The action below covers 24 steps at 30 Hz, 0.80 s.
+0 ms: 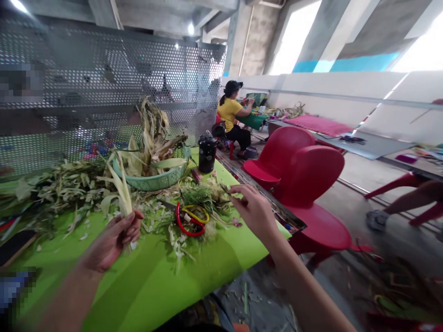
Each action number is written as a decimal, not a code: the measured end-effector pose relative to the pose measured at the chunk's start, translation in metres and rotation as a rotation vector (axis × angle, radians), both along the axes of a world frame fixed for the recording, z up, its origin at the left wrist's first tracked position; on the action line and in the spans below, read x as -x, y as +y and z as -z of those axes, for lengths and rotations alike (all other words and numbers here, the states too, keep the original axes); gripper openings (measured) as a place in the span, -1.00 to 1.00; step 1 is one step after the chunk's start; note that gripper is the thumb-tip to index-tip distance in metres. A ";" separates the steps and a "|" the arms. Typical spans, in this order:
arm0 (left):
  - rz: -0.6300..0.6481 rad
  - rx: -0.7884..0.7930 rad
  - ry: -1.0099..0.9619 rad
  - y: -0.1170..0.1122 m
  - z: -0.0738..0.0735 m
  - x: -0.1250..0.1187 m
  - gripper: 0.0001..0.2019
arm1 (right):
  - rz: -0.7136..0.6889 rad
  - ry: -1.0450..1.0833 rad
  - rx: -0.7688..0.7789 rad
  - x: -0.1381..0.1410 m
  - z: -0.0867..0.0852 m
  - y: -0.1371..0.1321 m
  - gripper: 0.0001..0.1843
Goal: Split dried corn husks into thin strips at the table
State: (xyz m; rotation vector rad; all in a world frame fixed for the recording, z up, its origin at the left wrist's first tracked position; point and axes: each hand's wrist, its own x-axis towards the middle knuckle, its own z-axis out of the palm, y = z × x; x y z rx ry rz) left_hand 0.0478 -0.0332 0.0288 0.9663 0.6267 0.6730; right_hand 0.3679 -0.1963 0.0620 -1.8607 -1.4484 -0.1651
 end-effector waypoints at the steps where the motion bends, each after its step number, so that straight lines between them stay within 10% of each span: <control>1: -0.014 -0.007 -0.013 -0.001 0.000 -0.001 -0.78 | 0.024 0.013 -0.043 0.003 -0.006 0.002 -0.81; 12: -0.130 -0.131 -0.015 -0.002 0.001 -0.010 -0.65 | -0.471 0.357 -0.100 0.131 -0.046 0.096 -0.74; 24: -0.092 -0.144 0.040 0.006 0.009 -0.010 -0.64 | -0.509 0.716 -0.105 0.152 0.016 0.145 -0.79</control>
